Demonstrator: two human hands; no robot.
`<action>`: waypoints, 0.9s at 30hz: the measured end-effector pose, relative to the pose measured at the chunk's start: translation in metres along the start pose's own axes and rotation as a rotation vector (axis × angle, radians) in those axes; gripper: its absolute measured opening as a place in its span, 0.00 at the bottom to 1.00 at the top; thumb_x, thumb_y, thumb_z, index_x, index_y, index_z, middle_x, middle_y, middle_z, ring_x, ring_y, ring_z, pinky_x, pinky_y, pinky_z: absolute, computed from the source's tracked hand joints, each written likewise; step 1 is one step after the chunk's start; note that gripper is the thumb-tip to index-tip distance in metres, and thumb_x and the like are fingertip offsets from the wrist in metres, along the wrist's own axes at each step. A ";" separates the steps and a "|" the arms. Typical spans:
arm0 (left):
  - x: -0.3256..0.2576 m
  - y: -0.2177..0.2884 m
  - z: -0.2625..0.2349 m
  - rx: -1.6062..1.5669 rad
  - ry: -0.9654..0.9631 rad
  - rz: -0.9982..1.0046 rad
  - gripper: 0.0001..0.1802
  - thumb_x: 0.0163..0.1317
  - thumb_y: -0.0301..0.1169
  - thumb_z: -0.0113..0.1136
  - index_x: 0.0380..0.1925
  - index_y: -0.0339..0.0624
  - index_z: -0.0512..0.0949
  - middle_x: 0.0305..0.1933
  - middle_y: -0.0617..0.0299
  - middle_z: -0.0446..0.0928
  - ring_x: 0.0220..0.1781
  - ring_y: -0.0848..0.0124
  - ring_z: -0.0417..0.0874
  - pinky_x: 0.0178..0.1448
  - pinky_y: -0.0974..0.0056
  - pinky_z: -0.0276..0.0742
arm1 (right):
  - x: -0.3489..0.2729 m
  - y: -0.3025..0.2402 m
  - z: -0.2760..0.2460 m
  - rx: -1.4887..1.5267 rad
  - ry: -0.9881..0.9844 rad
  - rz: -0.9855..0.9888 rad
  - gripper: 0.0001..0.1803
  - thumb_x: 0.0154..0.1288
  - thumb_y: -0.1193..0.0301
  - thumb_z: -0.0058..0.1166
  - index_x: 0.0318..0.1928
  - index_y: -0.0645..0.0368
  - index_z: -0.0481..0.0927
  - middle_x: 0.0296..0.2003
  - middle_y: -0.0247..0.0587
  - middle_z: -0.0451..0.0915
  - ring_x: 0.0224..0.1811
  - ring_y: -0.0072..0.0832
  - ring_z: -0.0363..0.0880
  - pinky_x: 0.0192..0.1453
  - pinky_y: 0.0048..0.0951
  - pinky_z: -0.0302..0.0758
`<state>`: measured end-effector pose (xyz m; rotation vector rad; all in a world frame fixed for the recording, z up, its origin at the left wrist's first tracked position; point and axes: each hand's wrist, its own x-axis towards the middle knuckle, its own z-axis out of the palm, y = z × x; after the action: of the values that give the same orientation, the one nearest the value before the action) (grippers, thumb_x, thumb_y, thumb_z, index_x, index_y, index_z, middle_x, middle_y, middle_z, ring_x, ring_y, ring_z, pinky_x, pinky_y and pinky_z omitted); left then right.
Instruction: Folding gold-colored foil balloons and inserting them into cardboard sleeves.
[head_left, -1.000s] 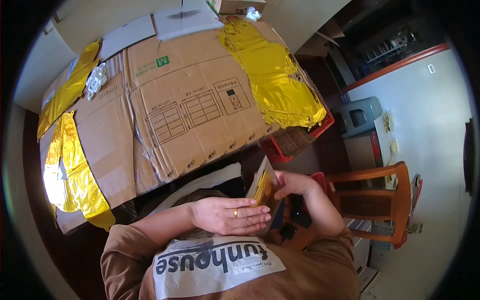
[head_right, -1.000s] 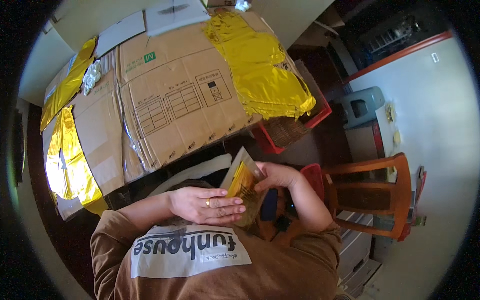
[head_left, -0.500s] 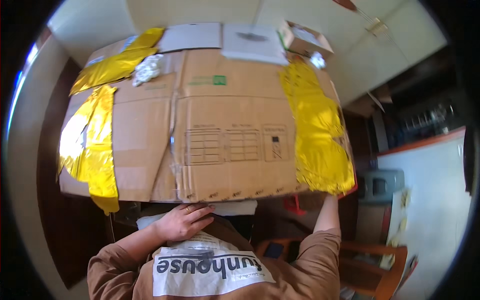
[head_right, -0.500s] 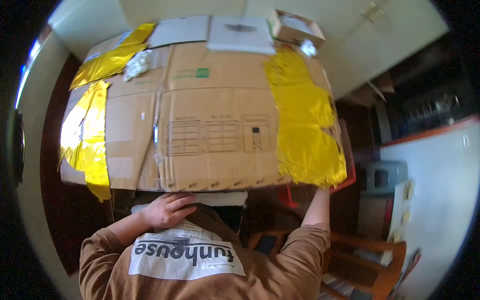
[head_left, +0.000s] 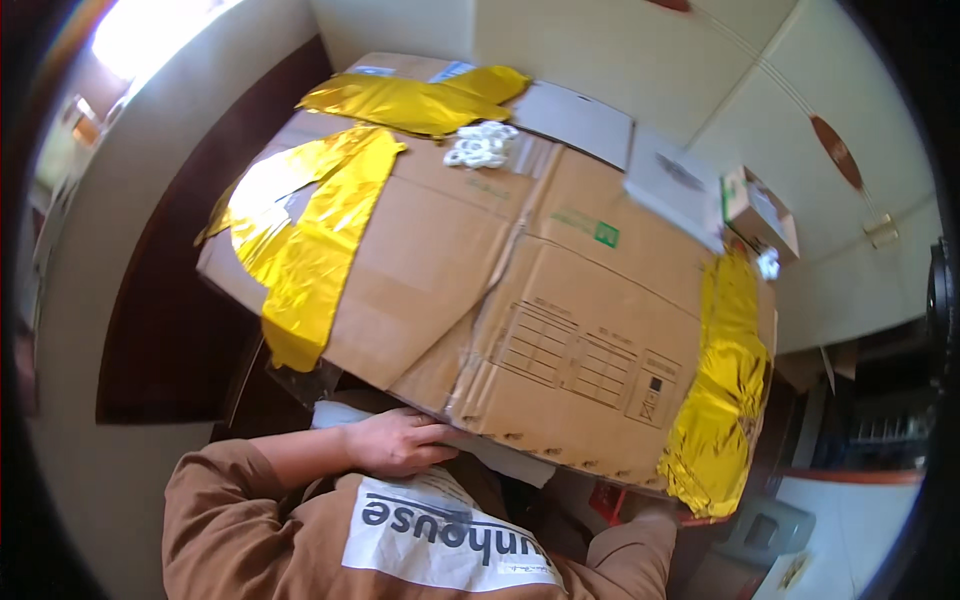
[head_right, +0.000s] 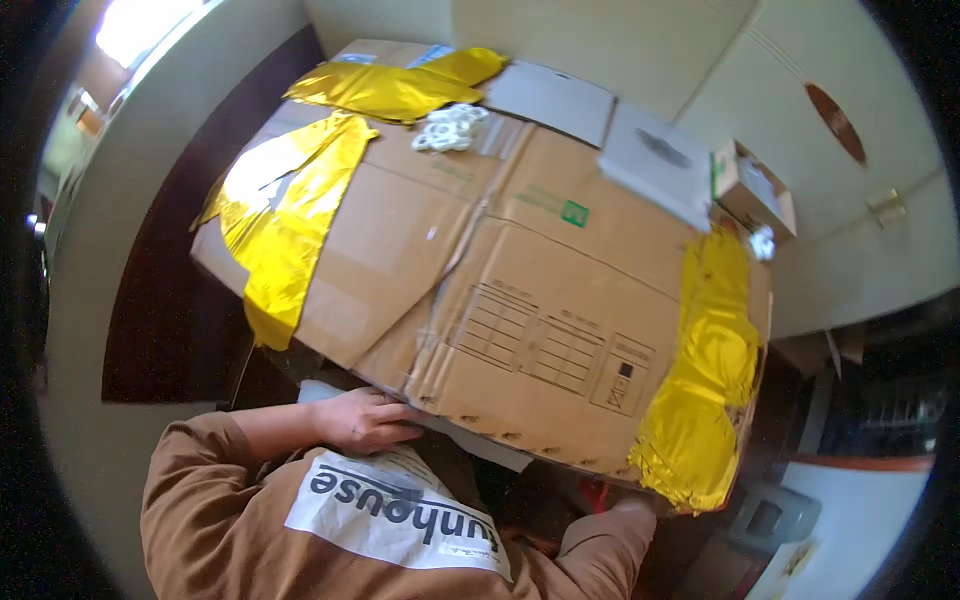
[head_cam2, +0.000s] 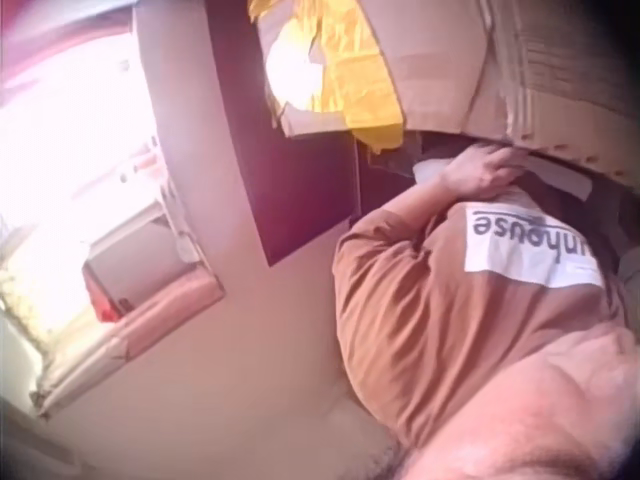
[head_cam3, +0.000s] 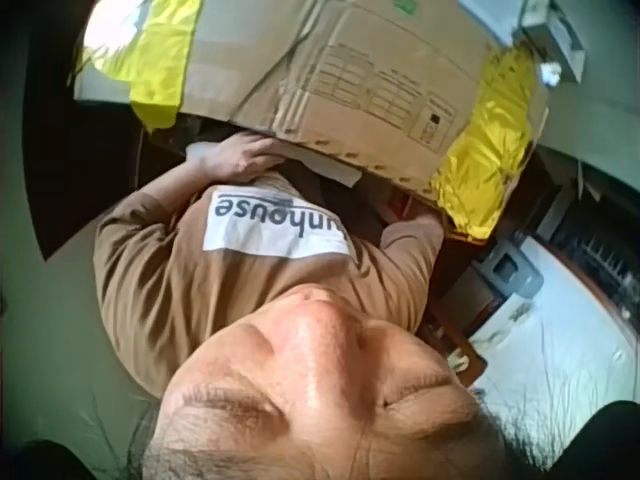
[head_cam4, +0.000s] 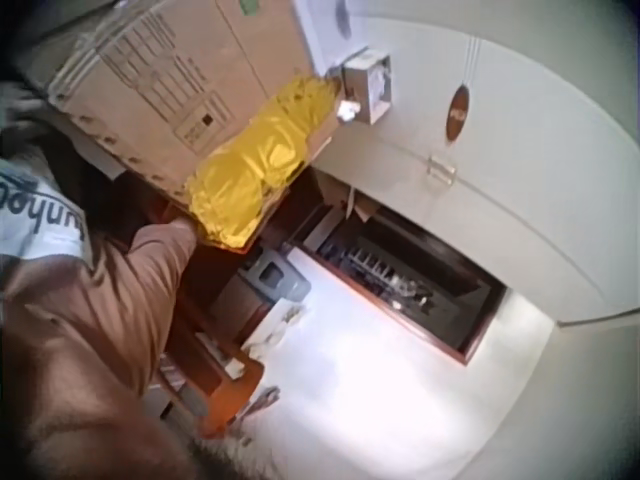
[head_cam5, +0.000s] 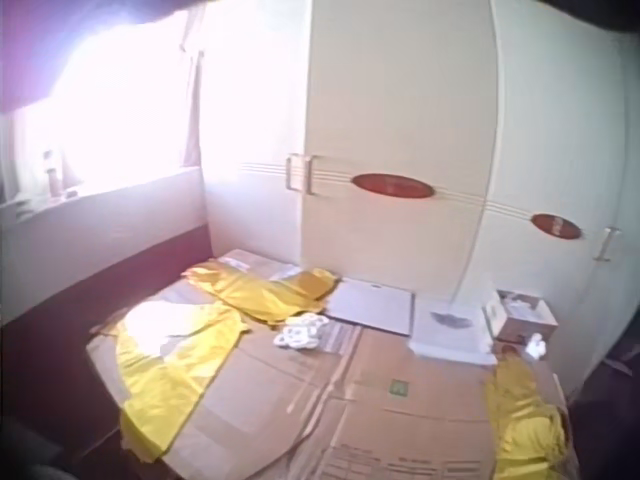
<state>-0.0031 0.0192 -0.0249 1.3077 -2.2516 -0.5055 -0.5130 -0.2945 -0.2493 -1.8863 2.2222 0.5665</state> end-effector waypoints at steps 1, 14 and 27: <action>0.000 0.004 -0.009 0.045 0.091 0.045 0.16 0.59 0.30 0.63 0.46 0.36 0.83 0.58 0.50 0.79 0.52 0.57 0.84 0.53 0.55 0.83 | 0.002 -0.002 -0.003 -0.023 -0.006 -0.020 0.15 0.64 0.72 0.58 0.50 0.64 0.85 0.45 0.50 0.88 0.48 0.38 0.86 0.54 0.35 0.80; -0.105 -0.015 -0.107 0.573 0.384 -0.590 0.22 0.48 0.30 0.74 0.44 0.42 0.79 0.51 0.53 0.81 0.53 0.52 0.84 0.58 0.49 0.80 | -0.187 -0.055 -0.114 -0.092 -0.702 -0.953 0.15 0.67 0.68 0.56 0.50 0.60 0.87 0.45 0.50 0.88 0.49 0.39 0.87 0.56 0.35 0.80; -0.086 -0.031 -0.169 0.047 0.266 -0.612 0.12 0.65 0.28 0.64 0.46 0.35 0.85 0.47 0.49 0.84 0.50 0.53 0.85 0.57 0.57 0.81 | -0.309 -0.379 -0.283 0.574 0.007 -1.660 0.10 0.67 0.72 0.58 0.46 0.60 0.85 0.40 0.47 0.83 0.43 0.45 0.83 0.51 0.40 0.80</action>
<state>0.1521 0.0675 0.0766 1.9651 -1.6358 -0.4482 -0.0541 -0.1715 0.0566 -2.3966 0.1647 -0.3387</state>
